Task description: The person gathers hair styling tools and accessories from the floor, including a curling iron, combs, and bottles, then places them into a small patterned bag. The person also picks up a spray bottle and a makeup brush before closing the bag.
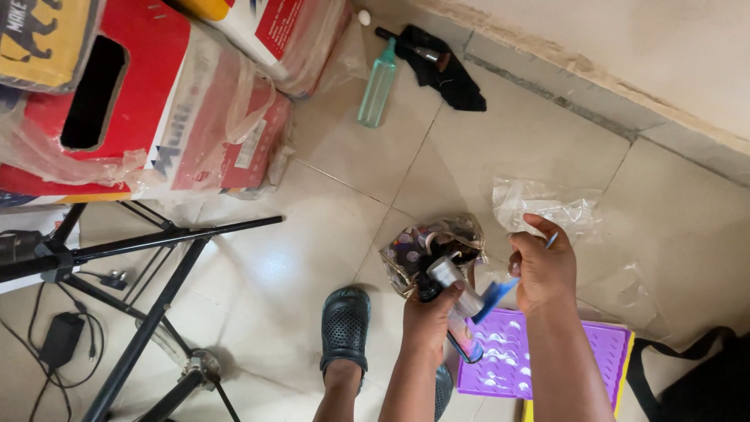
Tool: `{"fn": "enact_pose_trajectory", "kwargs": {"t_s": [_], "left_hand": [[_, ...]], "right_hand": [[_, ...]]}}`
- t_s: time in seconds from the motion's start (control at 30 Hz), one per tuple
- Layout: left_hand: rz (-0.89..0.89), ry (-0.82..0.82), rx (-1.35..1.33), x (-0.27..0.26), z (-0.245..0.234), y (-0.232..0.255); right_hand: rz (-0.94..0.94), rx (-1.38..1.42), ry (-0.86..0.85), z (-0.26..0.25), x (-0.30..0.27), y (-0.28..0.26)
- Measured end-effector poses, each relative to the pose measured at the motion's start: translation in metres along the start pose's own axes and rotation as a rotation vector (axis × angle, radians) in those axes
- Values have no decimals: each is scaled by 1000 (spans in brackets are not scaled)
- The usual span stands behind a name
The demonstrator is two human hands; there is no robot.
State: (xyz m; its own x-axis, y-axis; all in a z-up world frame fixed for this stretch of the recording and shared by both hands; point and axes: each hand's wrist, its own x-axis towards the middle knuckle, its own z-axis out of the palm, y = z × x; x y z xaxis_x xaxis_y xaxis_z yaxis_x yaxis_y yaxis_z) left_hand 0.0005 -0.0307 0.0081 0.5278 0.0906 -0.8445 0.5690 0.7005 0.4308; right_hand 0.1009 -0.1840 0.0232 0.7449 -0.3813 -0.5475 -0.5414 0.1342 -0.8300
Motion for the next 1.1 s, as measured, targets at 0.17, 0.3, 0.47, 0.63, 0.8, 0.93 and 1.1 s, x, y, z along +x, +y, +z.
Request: {"fn": "enact_pose_trajectory", "kwargs": {"t_s": [0.17, 0.3, 0.47, 0.63, 0.8, 0.93, 1.1], "left_hand": [[-198, -95, -275, 4, -12, -5], [-224, -106, -341, 7, -18, -3], [-190, -109, -449, 7, -22, 5], [-115, 23, -279, 8, -27, 18], [-73, 102, 155, 5, -22, 28], [15, 236, 308, -4, -12, 43], [427, 401, 576, -14, -7, 57]], "right_hand": [[80, 448, -218, -11, -1, -11], [67, -361, -108, 8, -13, 12], [8, -597, -314, 20, -30, 46], [-254, -951, -474, 27, -30, 66], [407, -440, -498, 7, -3, 63], [344, -357, -250, -5, -1, 49], [253, -316, -290, 15, -26, 23]]}}
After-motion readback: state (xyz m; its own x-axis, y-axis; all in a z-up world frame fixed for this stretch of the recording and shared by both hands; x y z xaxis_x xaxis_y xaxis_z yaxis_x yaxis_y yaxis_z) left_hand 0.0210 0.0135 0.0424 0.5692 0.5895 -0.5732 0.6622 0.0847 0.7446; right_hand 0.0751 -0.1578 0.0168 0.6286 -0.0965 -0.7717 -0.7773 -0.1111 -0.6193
